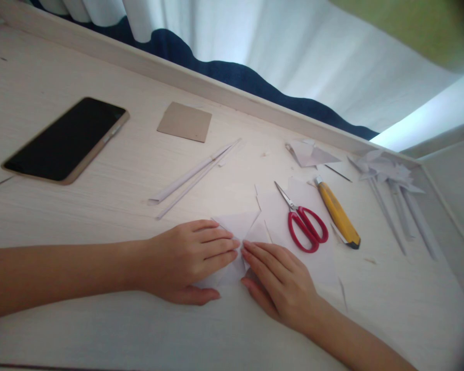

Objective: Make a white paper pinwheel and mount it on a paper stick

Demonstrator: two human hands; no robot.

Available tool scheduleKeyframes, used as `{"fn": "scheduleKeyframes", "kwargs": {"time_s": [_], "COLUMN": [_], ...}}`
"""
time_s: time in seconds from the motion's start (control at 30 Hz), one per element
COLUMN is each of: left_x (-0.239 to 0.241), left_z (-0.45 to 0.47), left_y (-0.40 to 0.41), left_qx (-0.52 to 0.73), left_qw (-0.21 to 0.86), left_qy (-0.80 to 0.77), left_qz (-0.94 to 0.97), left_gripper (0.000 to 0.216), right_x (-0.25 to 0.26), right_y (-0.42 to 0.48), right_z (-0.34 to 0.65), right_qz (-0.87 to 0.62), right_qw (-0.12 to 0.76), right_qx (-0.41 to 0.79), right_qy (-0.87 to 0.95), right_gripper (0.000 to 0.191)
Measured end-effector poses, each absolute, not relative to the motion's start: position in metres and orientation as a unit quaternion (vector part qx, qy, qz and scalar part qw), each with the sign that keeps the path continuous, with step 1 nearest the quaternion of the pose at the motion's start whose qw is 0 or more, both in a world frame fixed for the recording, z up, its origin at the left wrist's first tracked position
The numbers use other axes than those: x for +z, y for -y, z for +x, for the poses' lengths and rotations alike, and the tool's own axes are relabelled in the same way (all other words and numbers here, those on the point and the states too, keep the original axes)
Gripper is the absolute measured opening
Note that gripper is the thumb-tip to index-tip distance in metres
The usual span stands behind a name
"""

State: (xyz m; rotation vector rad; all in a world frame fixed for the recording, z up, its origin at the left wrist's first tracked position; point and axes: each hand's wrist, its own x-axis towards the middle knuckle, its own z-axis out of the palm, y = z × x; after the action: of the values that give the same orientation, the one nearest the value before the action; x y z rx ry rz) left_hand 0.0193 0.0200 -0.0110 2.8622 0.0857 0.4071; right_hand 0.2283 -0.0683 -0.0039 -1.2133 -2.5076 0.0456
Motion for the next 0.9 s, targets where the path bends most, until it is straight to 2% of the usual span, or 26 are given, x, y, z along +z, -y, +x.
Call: {"fn": "scheduleKeyframes", "kwargs": {"time_s": [0.1,0.33,0.9], "left_x": [-0.0109,-0.0123,-0.0111], "left_z": [0.0191,0.0192,0.0222], "left_y": [-0.02,-0.0196,-0.0187], "left_qx": [0.132,0.116,0.127], "left_qw": [0.125,0.129,0.102], "left_qy": [-0.031,-0.033,-0.009], "left_qz": [0.983,0.984,0.987], "left_gripper": [0.049,0.052,0.055], "right_x": [-0.003,-0.0029,-0.0011], "right_y": [0.0683,0.0702,0.0709], "right_z": [0.2282,0.2269,0.224], "right_qz": [-0.426,-0.437,-0.442], "right_qw": [0.185,0.205,0.199], "right_qx": [0.02,0.005,-0.008], "right_qy": [0.885,0.876,0.875], "right_gripper": [0.031,0.044,0.041]}}
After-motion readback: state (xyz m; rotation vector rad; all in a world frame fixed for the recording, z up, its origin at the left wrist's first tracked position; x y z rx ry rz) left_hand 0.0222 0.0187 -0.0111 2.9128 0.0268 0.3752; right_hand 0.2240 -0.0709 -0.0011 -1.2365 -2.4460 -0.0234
